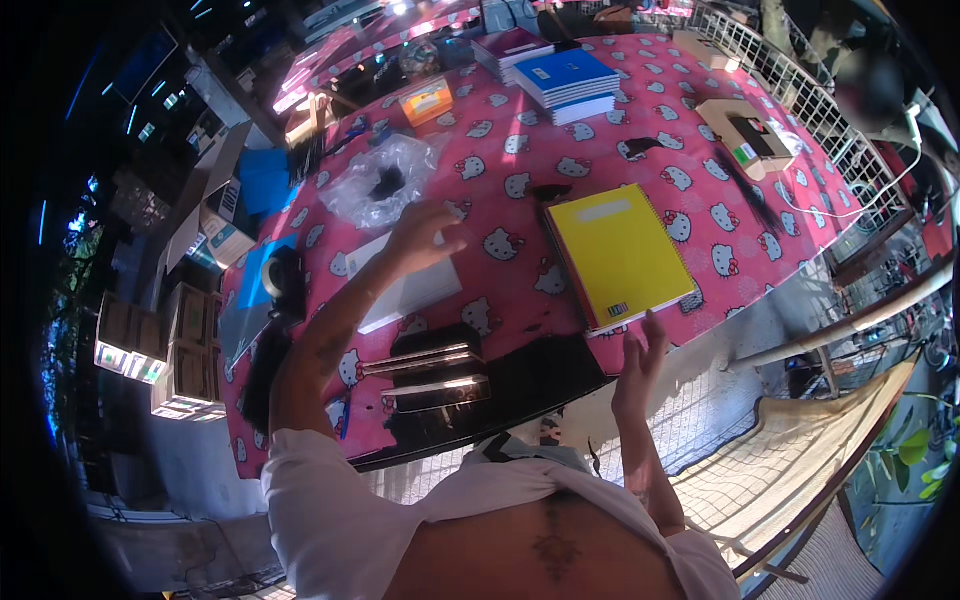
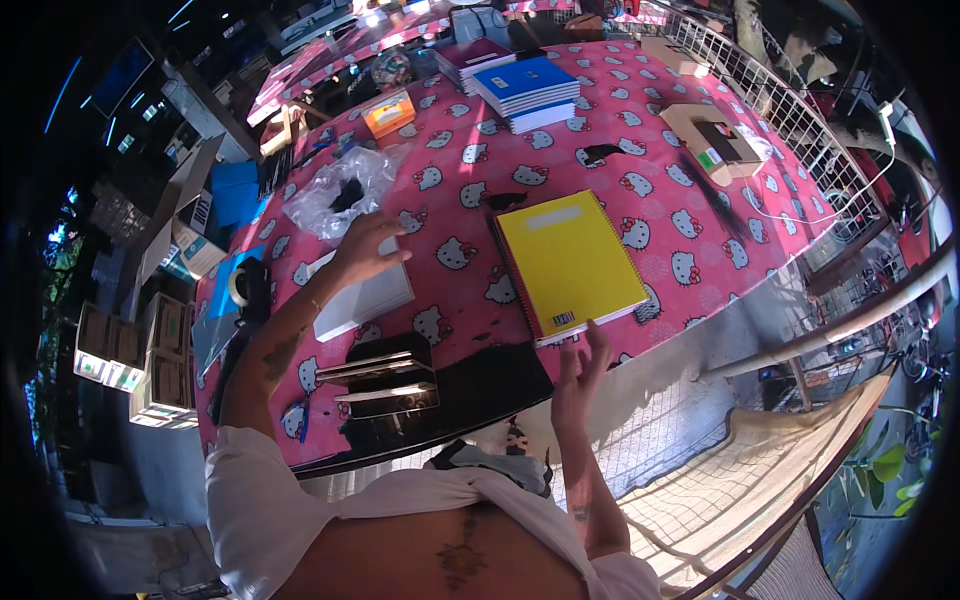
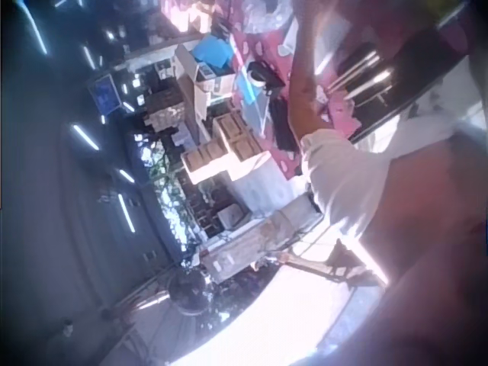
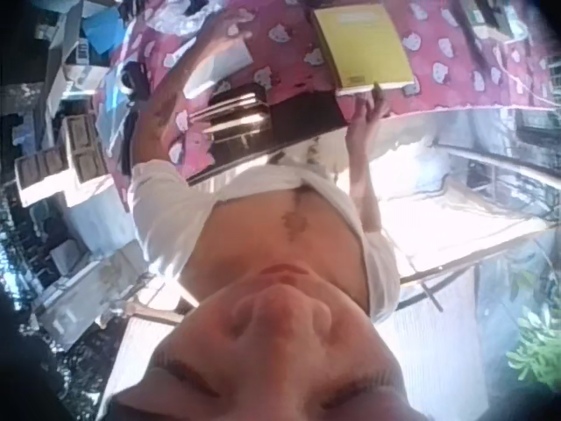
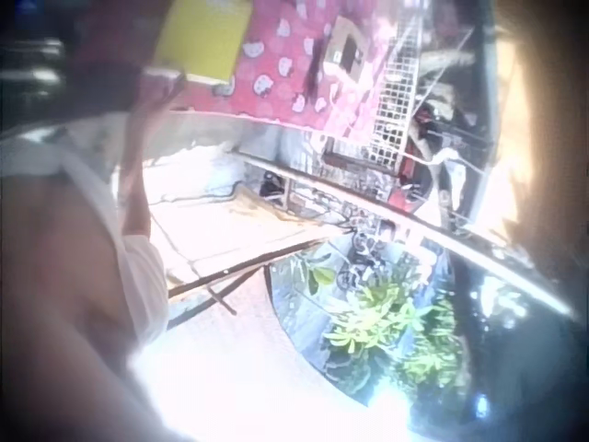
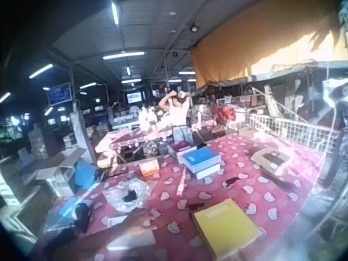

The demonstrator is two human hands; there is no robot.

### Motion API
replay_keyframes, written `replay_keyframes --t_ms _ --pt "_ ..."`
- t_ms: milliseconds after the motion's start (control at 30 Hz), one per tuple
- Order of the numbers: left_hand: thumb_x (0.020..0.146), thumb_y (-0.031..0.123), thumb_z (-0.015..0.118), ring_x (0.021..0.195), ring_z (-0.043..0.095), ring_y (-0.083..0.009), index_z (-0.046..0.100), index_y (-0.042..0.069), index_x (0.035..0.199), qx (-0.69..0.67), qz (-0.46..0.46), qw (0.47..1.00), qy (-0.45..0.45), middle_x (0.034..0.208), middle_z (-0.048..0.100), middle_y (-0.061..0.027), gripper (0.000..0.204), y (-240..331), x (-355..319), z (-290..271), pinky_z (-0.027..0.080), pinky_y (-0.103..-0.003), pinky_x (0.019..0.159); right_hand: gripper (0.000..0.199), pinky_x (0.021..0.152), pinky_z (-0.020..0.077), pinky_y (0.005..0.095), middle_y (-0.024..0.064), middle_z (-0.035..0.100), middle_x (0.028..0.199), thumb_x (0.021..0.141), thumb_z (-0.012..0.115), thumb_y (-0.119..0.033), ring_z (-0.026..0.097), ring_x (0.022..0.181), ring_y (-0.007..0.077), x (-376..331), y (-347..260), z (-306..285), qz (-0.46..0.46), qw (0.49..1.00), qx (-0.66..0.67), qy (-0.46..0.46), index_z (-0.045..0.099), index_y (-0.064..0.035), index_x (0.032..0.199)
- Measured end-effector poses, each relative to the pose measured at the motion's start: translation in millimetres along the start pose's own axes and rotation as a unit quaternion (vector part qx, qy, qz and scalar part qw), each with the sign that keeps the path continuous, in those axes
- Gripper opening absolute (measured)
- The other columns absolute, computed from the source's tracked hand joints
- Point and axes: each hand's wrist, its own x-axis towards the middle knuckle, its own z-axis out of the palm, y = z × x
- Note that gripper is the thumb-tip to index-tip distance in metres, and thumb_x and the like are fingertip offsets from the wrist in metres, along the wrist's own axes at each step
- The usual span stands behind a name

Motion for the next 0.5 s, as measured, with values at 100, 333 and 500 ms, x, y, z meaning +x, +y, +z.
replay_keyframes --t_ms 100,333,500 --pt "0.07 0.034 0.086 0.1 0.063 -0.0318 0.068 0.007 0.112 0.005 -0.032 0.999 -0.031 0.109 0.063 -0.0134 0.053 -41.4 -142.6 18.5 0.052 -0.043 0.089 0.041 0.103 0.0421 0.0408 0.0144 0.051 0.132 0.091 0.066 -0.008 0.048 0.128 0.0288 -38.7 -33.2 59.2 -0.112 0.963 -0.051 -0.238 0.054 -0.0058 0.13" --pt "0.084 0.011 0.075 0.095 0.068 -0.0341 0.067 0.004 0.114 -0.042 -0.091 0.993 0.062 0.105 0.067 -0.016 0.032 -33.9 -222.5 76.3 0.057 -0.042 0.079 0.038 0.099 0.0457 0.0379 0.0172 0.054 0.127 0.087 0.068 -0.002 0.055 0.119 0.0313 -68.1 -2.3 136.5 -0.235 0.919 -0.067 -0.309 0.059 -0.0043 0.123" --pt "0.089 0.009 0.071 0.087 0.07 -0.0312 0.072 0.004 0.107 -0.224 -0.159 0.958 0.08 0.096 0.072 -0.0145 0.019 -47.7 -213.4 58.6 0.056 -0.039 0.076 0.034 0.09 0.0501 0.0348 0.0148 0.057 0.116 0.088 0.067 -0.004 0.06 0.11 0.029 -84.6 3.6 154.7 -0.123 0.955 -0.028 -0.27 0.059 -0.0035 0.121"
